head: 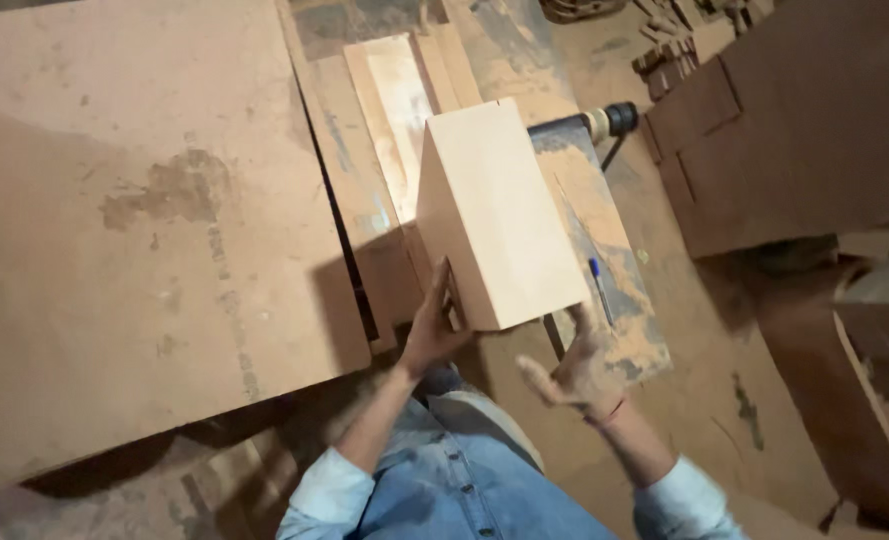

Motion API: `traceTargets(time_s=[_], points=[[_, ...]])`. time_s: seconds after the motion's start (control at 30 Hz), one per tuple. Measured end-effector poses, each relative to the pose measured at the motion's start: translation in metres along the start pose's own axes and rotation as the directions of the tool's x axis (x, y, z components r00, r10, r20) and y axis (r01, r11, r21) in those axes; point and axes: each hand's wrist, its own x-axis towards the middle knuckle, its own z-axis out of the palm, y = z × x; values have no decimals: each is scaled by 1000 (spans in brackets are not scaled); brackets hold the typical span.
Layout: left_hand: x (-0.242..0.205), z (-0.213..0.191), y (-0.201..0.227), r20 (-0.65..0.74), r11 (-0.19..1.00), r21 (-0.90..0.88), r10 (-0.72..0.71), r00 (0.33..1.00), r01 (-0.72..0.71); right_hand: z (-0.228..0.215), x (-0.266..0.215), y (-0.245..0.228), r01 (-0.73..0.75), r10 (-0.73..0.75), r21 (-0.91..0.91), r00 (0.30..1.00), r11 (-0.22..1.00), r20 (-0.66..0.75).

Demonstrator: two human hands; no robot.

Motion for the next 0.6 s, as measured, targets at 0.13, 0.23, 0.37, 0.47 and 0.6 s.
traceTargets(time_s=[0.13, 0.23, 0.37, 0.47, 0.6], points=[[11, 4, -16, 52, 990, 140, -26, 998, 18, -48, 60, -29, -85, 85, 53, 996, 995, -6], [18, 5, -19, 15, 1000, 16, 4, 1000, -4, -70, 120, -37, -282, 447, -385, 768, 879, 458], [23, 2, -18, 54, 997, 79, 4, 999, -8, -49, 170, -46, -129, 332, -440, 843, 889, 423], [31, -4, -21, 50, 994, 38, 96, 994, -98, -26, 187, -46, -128, 346, -491, 856, 862, 385], [51, -16, -28, 48, 989, 55, 136, 990, -139, -14, 205, -31, -167, 346, -446, 867, 879, 359]])
